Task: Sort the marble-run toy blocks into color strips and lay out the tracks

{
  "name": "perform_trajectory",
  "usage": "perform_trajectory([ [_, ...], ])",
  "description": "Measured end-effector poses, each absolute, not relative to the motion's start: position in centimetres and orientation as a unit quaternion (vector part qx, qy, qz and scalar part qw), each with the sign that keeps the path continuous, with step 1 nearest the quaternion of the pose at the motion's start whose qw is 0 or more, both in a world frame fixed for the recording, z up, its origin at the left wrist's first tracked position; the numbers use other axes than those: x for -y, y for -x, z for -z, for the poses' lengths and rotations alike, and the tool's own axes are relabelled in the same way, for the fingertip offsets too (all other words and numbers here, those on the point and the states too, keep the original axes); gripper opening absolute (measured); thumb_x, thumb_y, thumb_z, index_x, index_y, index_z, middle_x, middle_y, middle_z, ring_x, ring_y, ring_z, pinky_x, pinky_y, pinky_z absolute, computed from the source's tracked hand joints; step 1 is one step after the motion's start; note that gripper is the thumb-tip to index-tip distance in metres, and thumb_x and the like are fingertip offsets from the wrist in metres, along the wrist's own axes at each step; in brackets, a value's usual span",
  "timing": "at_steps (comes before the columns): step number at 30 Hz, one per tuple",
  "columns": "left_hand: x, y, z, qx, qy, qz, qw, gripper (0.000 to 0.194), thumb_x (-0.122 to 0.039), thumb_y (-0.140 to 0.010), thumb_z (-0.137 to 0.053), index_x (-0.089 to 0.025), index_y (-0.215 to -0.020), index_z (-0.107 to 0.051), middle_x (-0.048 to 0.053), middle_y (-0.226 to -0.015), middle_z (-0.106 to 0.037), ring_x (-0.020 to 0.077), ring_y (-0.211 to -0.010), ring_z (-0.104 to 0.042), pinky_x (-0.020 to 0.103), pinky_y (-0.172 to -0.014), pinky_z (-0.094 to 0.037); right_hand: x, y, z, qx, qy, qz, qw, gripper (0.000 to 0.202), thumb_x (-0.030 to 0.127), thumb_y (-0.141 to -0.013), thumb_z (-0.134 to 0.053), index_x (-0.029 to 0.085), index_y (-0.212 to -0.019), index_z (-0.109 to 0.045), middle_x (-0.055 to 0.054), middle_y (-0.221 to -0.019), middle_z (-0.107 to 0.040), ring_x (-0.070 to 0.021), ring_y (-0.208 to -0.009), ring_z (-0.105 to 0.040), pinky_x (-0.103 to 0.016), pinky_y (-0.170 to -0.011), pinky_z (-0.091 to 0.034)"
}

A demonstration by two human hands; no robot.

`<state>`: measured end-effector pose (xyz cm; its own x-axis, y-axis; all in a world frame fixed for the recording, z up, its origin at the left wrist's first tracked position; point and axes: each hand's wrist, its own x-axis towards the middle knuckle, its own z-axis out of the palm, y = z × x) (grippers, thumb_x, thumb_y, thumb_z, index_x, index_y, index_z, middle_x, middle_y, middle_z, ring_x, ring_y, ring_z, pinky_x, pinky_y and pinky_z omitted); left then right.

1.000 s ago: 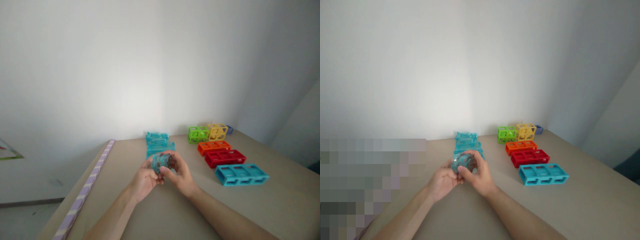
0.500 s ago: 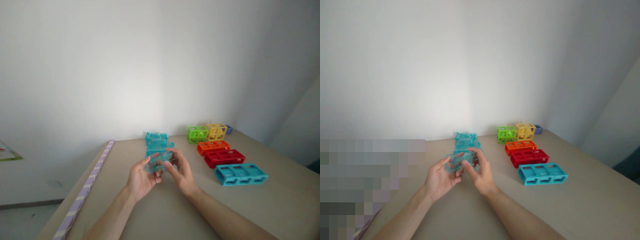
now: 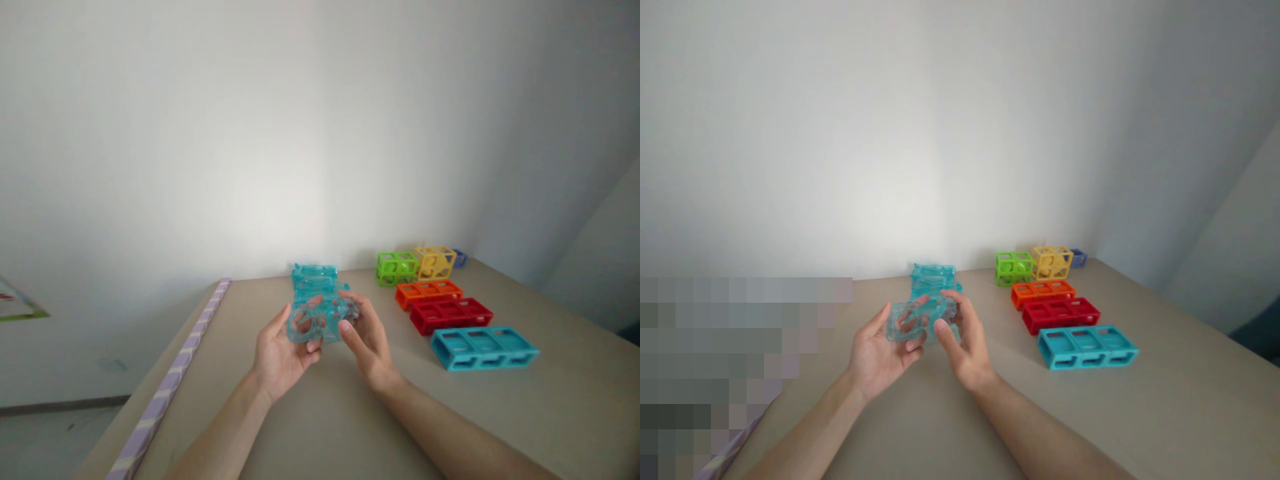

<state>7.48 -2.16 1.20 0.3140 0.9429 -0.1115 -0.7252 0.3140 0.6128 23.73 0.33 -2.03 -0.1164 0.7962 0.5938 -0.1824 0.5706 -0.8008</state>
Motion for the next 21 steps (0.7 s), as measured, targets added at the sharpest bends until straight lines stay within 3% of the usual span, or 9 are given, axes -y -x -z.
perform_trajectory([
  [5,2.04,-7.31,-1.05,-0.231,-0.245,-0.541,0.771,0.049,-0.047,-0.085,-0.055,-0.017,-0.123,-0.061,0.009,-0.095,-0.067,0.0132,-0.060,-0.053,0.027,-0.054,-0.039,-0.43,-23.70,1.89,0.622,0.255,-0.355,0.650,0.041,0.038,-0.089,-0.061,0.029,-0.128,-0.051,-0.009,-0.122,-0.053,-0.0266,-0.109,-0.056,-0.044,-0.095,-0.046],
  [8,1.89,-7.55,-0.76,-0.265,-0.261,-0.538,0.756,0.048,-0.049,-0.084,-0.059,-0.022,-0.124,-0.060,0.006,-0.090,-0.066,0.0122,-0.059,-0.054,0.023,-0.051,-0.037,-0.38,-23.66,1.75,0.614,0.256,-0.355,0.657,0.043,0.036,-0.087,-0.063,0.030,-0.127,-0.052,-0.010,-0.122,-0.051,-0.0271,-0.111,-0.055,-0.044,-0.095,-0.048],
  [11,1.80,-7.94,-0.40,-0.290,-0.292,-0.541,0.733,0.057,-0.060,-0.079,-0.061,-0.032,-0.128,-0.055,0.002,-0.083,-0.063,0.0079,-0.052,-0.048,0.018,-0.045,-0.030,-0.17,-23.54,1.54,0.616,0.232,-0.368,0.657,0.042,0.033,-0.087,-0.063,0.030,-0.128,-0.051,-0.009,-0.125,-0.049,-0.0266,-0.111,-0.056,-0.043,-0.094,-0.049],
  [14,1.81,-8.17,-0.33,-0.290,-0.298,-0.541,0.732,0.067,-0.074,-0.074,-0.053,-0.033,-0.128,-0.053,-0.001,-0.075,-0.058,0.0050,-0.046,-0.040,0.016,-0.042,-0.023,-0.02,-23.43,1.39,0.621,0.216,-0.369,0.657,0.040,0.031,-0.089,-0.062,0.029,-0.128,-0.052,-0.009,-0.125,-0.048,-0.0264,-0.111,-0.056,-0.043,-0.094,-0.050],
  [17,1.85,-8.11,-0.45,-0.298,-0.286,-0.535,0.737,0.056,-0.066,-0.081,-0.053,-0.031,-0.125,-0.054,-0.003,-0.069,-0.052,0.0050,-0.045,-0.036,0.015,-0.041,-0.022,-0.04,-23.41,1.39,0.628,0.221,-0.356,0.656,0.039,0.030,-0.089,-0.061,0.029,-0.127,-0.053,-0.010,-0.123,-0.049,-0.0259,-0.110,-0.057,-0.043,-0.094,-0.050],
  [21,1.91,-7.79,-0.29,-0.280,-0.298,-0.531,0.742,0.045,-0.046,-0.086,-0.051,-0.027,-0.126,-0.053,-0.001,-0.072,-0.053,0.0088,-0.048,-0.043,0.018,-0.040,-0.028,-0.05,-23.40,1.42,0.637,0.218,-0.338,0.657,0.044,0.031,-0.089,-0.062,0.029,-0.132,-0.050,-0.009,-0.123,-0.050,-0.0247,-0.109,-0.057,-0.043,-0.094,-0.051],
])
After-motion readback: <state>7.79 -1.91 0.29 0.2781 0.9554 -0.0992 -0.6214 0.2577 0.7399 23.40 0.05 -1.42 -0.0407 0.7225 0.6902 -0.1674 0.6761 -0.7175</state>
